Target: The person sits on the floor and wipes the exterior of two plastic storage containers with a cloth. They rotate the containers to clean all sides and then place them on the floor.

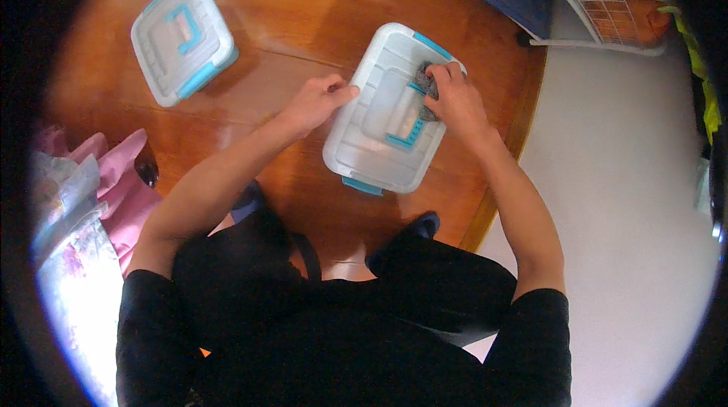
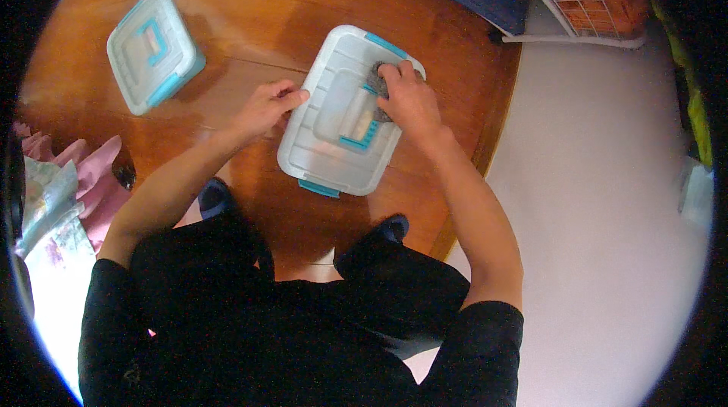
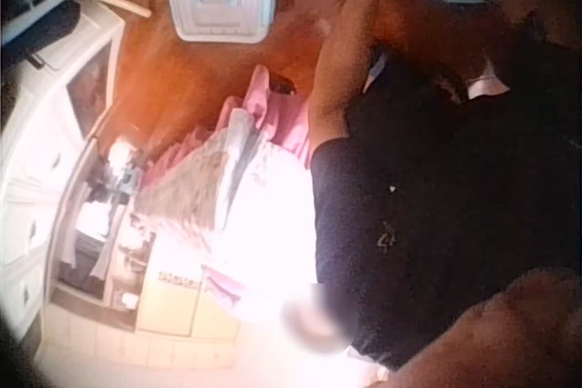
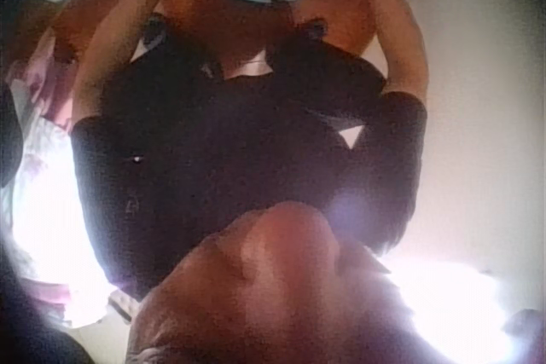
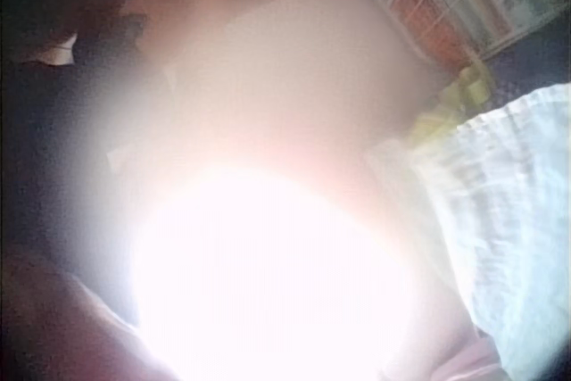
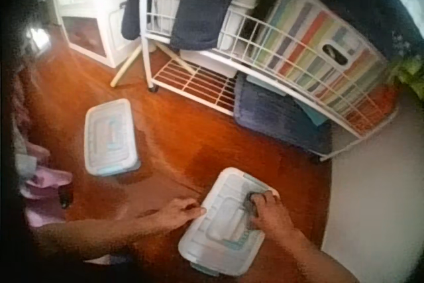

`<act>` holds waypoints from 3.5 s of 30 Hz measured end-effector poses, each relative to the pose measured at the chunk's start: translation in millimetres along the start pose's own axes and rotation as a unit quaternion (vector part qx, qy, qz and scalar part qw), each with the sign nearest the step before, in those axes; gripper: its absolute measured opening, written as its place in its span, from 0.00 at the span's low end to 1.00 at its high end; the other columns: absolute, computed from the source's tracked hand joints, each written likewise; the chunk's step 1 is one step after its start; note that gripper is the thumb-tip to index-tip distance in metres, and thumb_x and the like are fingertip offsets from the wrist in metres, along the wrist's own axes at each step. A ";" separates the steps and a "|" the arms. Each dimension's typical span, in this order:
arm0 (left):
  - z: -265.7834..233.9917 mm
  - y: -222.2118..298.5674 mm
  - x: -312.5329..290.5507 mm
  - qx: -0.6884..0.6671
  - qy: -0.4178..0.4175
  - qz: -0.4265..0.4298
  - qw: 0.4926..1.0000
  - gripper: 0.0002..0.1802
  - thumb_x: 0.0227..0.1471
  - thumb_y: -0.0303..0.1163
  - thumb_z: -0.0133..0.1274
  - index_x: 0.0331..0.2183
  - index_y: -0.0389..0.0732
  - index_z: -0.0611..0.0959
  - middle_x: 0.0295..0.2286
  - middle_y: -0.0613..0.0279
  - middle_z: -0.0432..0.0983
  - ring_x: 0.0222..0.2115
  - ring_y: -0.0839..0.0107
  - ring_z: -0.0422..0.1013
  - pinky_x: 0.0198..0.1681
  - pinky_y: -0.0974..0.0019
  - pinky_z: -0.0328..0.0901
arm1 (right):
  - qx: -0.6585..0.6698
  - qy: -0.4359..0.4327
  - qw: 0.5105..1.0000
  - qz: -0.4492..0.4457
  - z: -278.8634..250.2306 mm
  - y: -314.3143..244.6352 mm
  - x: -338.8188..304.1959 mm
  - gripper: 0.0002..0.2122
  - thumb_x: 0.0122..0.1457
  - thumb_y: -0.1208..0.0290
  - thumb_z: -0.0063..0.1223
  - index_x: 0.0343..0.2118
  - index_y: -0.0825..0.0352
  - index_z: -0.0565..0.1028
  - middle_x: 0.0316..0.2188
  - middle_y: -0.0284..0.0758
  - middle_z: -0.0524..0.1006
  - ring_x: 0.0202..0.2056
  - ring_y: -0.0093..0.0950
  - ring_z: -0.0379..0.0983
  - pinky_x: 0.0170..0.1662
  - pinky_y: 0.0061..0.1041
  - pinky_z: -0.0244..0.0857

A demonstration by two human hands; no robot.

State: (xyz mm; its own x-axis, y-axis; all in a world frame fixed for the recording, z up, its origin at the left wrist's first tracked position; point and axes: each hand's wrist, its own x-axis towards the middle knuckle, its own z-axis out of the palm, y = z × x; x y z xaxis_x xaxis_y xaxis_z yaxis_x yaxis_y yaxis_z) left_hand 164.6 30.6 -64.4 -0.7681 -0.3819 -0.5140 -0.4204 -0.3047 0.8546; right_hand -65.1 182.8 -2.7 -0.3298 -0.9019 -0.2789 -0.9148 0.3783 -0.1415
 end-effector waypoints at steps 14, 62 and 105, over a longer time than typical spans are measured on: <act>0.6 3.3 4.2 -0.042 0.008 -0.063 0.997 0.23 0.56 0.45 0.57 0.41 0.33 0.80 0.32 0.58 0.77 0.30 0.71 0.72 0.29 0.65 0.68 | 0.182 0.289 0.903 0.259 -103.1 147.4 -89.6 0.14 0.54 0.67 0.56 0.42 0.67 0.73 0.29 0.37 0.77 0.31 0.26 0.73 0.37 0.28 0.68; 9.0 -5.9 10.1 -0.032 0.042 -0.036 0.998 0.40 0.53 0.51 0.59 0.51 0.22 0.72 0.41 0.45 0.74 0.42 0.61 0.70 0.44 0.63 0.66 | 0.165 -0.217 0.953 0.131 -68.2 25.6 -101.7 0.18 0.54 0.68 0.50 0.49 0.64 0.74 0.40 0.45 0.78 0.41 0.40 0.76 0.46 0.34 0.69; 7.0 24.9 58.2 0.005 -0.011 -0.010 1.000 0.31 0.55 0.52 0.56 0.42 0.29 0.78 0.32 0.53 0.77 0.24 0.66 0.72 0.22 0.61 0.68 | 0.226 -0.284 0.926 -0.106 8.3 -70.9 -94.7 0.14 0.52 0.67 0.56 0.41 0.66 0.76 0.39 0.50 0.75 0.42 0.45 0.74 0.47 0.40 0.69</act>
State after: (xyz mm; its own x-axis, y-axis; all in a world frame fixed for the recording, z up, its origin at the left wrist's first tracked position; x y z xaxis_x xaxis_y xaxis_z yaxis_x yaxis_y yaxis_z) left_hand 106.0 6.9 -72.6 -0.7700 -0.3563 -0.5292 -0.4406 -0.3030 0.8450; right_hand 32.9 243.1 25.8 0.1394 -0.7590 -0.6360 -0.7114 0.3700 -0.5975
